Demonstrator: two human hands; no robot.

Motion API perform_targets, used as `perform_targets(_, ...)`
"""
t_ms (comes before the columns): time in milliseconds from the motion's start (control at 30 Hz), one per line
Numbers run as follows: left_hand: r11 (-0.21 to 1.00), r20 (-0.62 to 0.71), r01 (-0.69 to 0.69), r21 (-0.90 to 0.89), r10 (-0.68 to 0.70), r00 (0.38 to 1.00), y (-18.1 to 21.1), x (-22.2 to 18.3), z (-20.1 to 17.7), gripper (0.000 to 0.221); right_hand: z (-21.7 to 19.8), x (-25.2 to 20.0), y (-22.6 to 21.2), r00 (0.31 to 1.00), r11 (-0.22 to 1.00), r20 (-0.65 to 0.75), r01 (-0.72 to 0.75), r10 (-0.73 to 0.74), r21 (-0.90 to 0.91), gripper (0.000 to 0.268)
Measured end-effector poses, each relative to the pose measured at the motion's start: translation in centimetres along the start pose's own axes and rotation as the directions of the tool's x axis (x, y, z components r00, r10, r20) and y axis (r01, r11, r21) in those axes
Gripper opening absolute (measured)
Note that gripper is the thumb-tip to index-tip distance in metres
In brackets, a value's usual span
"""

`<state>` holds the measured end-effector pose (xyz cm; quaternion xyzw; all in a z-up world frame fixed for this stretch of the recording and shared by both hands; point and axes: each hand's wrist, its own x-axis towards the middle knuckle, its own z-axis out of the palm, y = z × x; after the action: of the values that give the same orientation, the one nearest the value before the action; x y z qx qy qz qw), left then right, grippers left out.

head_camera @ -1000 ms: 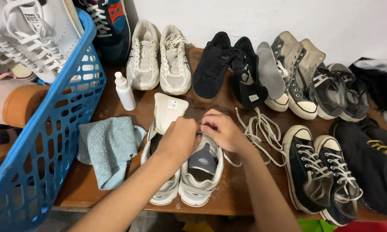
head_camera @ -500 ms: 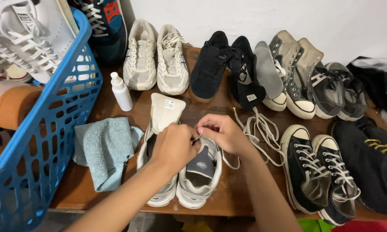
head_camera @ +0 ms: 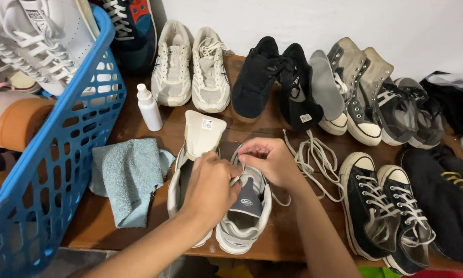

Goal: Threading laces through the eyelets of a white sneaker on a workbench.

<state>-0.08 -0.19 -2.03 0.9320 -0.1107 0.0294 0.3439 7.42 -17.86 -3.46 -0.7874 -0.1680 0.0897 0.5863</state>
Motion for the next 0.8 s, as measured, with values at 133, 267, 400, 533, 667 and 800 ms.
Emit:
perform_targets(133,0.997,0.003,0.001,0.076,-0.001,1.000,-0.4,0.6,0.3,0.022,0.4,0.3,-0.2,1.000,1.000,-0.025,-0.019,0.019,0.002,0.018)
perform_targets(267,0.970,0.000,0.081,0.228,-0.084,0.997,-0.4,1.8,0.3,0.014,0.6,1.1,1.1,1.000,0.999,-0.003,-0.014,0.014,-0.043,0.019)
perform_targets(400,0.930,-0.027,0.137,0.342,-0.136,0.990,0.2,2.8,0.8,0.021,0.9,1.5,1.8,1.000,0.982,-0.010,-0.024,0.022,-0.189,0.021)
perform_targets(533,0.938,-0.039,0.068,0.341,-0.058,0.998,0.9,1.6,0.3,0.012,0.4,1.2,1.6,0.999,0.998,-0.018,-0.043,0.042,-0.056,0.023)
perform_targets(667,0.951,-0.121,0.044,0.305,-0.008,0.993,-0.2,1.5,1.4,0.006,0.0,0.8,2.0,0.999,0.987,-0.020,-0.042,0.046,0.155,0.024)
perform_targets(800,0.951,-0.144,0.033,0.308,0.012,0.989,-0.5,1.4,1.8,0.005,0.0,0.9,3.1,1.000,0.974,-0.010,0.006,-0.003,0.226,0.024)
